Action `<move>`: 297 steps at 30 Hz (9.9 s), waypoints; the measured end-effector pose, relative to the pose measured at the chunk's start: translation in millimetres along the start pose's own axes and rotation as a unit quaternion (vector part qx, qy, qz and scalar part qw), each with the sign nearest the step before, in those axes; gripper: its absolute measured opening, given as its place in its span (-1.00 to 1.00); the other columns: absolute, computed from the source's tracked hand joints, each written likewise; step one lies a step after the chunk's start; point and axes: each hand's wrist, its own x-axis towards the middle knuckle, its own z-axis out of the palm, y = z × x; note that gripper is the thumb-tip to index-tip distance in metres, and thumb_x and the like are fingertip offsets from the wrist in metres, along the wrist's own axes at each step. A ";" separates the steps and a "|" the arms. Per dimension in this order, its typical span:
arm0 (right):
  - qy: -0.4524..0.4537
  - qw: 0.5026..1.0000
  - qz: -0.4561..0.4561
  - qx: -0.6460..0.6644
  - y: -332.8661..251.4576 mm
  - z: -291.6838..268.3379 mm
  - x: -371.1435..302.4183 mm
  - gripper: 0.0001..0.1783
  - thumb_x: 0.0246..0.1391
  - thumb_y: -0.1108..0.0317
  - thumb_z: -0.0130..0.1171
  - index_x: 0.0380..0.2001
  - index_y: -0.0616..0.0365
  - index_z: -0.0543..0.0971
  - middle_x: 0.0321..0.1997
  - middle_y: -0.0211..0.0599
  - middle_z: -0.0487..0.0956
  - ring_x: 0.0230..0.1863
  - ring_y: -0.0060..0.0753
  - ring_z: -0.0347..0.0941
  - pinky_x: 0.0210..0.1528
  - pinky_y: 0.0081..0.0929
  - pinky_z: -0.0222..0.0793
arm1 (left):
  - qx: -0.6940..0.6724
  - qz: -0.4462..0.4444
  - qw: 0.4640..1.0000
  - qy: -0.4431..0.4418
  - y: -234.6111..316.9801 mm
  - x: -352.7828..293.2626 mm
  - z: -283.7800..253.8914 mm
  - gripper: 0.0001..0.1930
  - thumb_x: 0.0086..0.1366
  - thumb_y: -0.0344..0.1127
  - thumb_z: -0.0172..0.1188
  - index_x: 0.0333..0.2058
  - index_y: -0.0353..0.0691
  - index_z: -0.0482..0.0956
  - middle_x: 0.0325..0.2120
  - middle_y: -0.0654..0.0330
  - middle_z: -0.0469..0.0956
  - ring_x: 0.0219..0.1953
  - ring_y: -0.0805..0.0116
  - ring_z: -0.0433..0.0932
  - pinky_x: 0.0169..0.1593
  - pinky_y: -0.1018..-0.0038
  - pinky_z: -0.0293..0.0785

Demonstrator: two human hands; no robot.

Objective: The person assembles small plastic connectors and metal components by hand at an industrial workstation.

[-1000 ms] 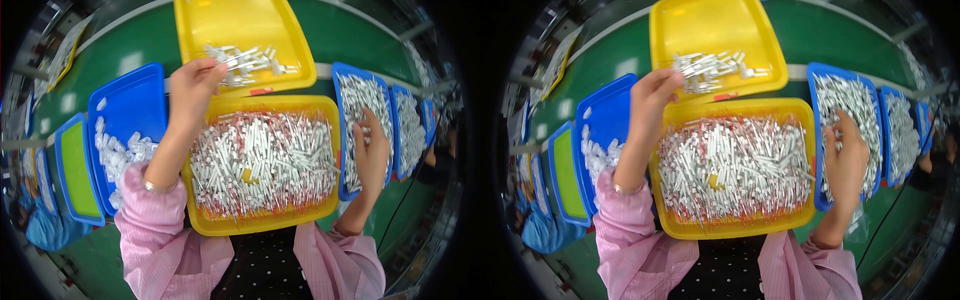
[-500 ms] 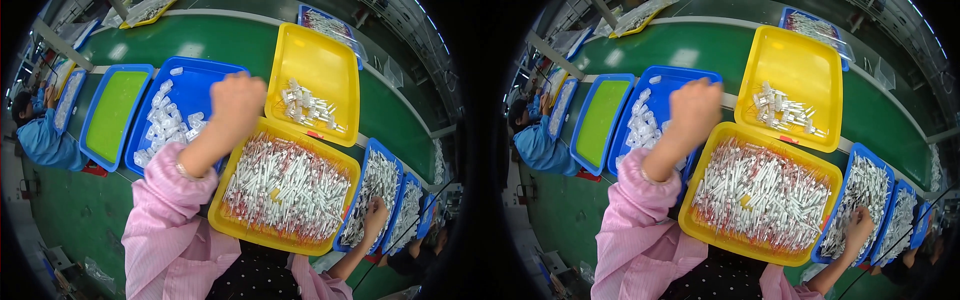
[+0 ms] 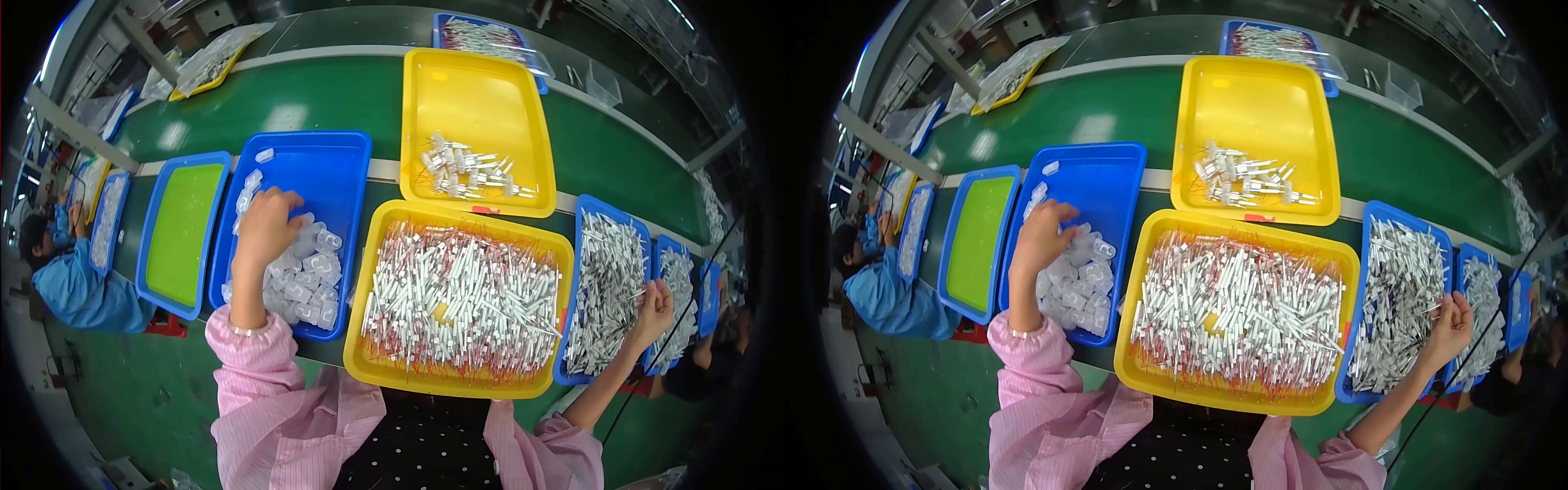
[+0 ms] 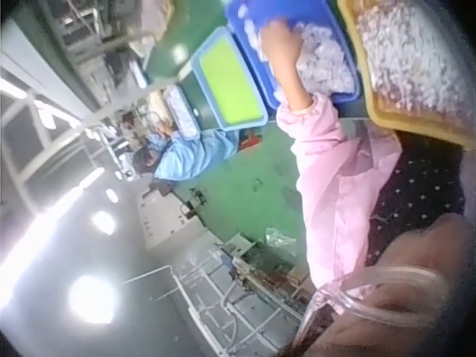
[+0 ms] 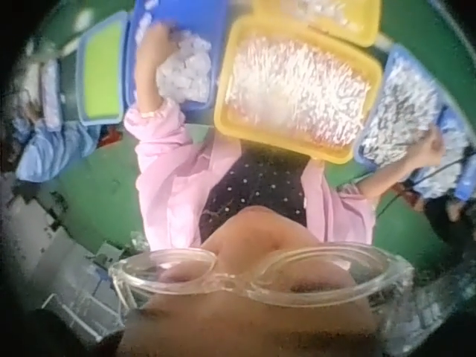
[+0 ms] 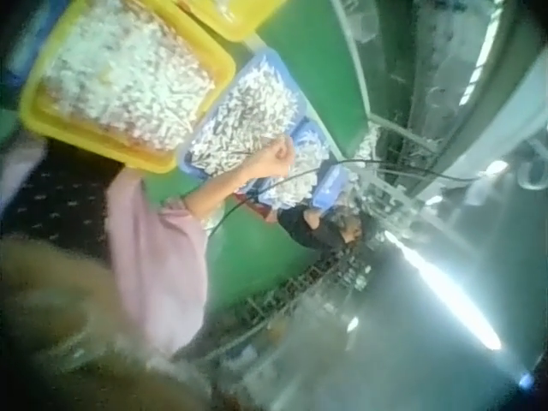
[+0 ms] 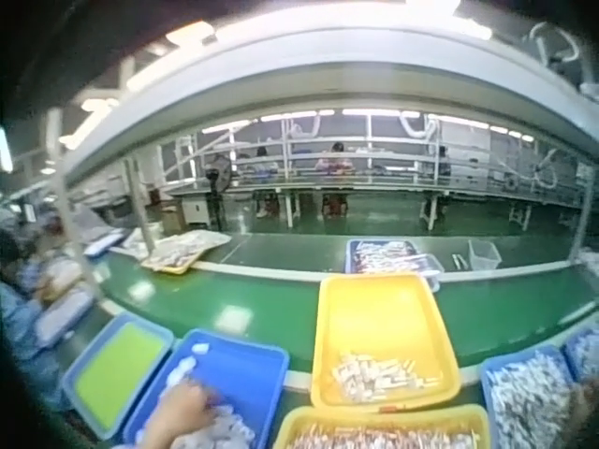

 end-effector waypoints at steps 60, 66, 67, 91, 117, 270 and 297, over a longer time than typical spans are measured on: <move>-0.292 0.927 -0.190 0.137 -147.1 133.4 -125.9 -0.85 -0.22 0.64 0.20 -0.47 0.30 0.52 -0.50 -0.18 0.51 -0.52 -0.35 0.45 -0.47 -0.55 0.32 | -0.641 0.273 0.708 -0.113 138.6 4.6 37.9 -0.62 -0.03 -0.78 0.11 -0.16 -0.53 0.39 0.01 -0.16 0.26 -0.07 0.11 0.46 -0.01 0.31 0.47; -0.299 0.919 -0.221 0.131 -151.5 132.4 -126.9 -0.84 -0.26 0.66 0.20 -0.48 0.32 0.54 -0.51 -0.18 0.52 -0.52 -0.38 0.44 -0.46 -0.59 0.29 | -0.622 0.261 0.732 -0.096 140.2 4.2 37.8 -0.67 -0.05 -0.72 0.17 -0.22 -0.57 0.43 -0.02 -0.24 0.27 -0.13 0.14 0.49 -0.07 0.34 0.51; -0.299 0.919 -0.220 0.131 -151.7 132.5 -126.8 -0.84 -0.26 0.66 0.20 -0.48 0.32 0.54 -0.51 -0.18 0.52 -0.52 -0.38 0.44 -0.46 -0.59 0.29 | -0.622 0.261 0.732 -0.096 140.1 4.3 37.7 -0.67 -0.05 -0.72 0.17 -0.22 -0.57 0.43 -0.02 -0.24 0.27 -0.13 0.14 0.49 -0.07 0.34 0.51; -0.337 0.899 -0.264 0.095 -150.1 136.5 -133.5 -0.83 -0.27 0.62 0.23 -0.48 0.28 0.54 -0.54 -0.21 0.50 -0.57 -0.31 0.44 -0.55 -0.53 0.31 | -0.669 0.252 0.690 -0.111 148.3 -1.0 41.8 -0.59 -0.03 -0.67 0.19 -0.12 -0.45 0.45 -0.06 -0.11 0.38 -0.11 0.19 0.49 -0.15 0.43 0.48; -0.325 0.926 -0.156 0.114 -137.5 145.7 -147.0 -0.86 -0.30 0.68 0.18 -0.59 0.26 0.49 -0.67 -0.21 0.41 -0.65 -0.29 0.34 -0.61 -0.48 0.18 | -0.717 0.201 0.635 -0.206 144.4 -10.5 71.5 -0.74 0.02 -0.70 0.17 -0.25 -0.49 0.47 -0.36 0.06 0.42 -0.33 0.35 0.50 -0.28 0.49 0.52; -0.250 0.839 -0.157 -0.457 -23.7 34.8 -54.8 -0.88 -0.25 0.61 0.15 -0.53 0.34 0.44 -0.44 -0.05 0.40 -0.41 0.01 0.37 -0.34 -0.24 0.27 | -0.073 0.230 0.948 0.207 173.4 59.6 66.3 -0.83 -0.09 -0.50 0.13 -0.45 -0.37 0.41 -0.58 0.01 0.44 -0.47 0.07 0.52 -0.50 0.28 0.46; -0.323 0.942 -0.049 0.077 -135.5 95.9 -89.2 -0.92 -0.17 0.63 0.13 -0.55 0.25 0.49 -0.42 -0.34 0.55 -0.50 -0.66 0.37 -0.46 -0.72 0.27 | -0.367 0.333 0.865 -0.079 162.1 -8.6 -0.9 -0.78 -0.07 -0.53 0.25 -0.37 -0.34 0.48 -0.17 0.01 0.47 -0.41 0.34 0.52 -0.43 0.55 0.42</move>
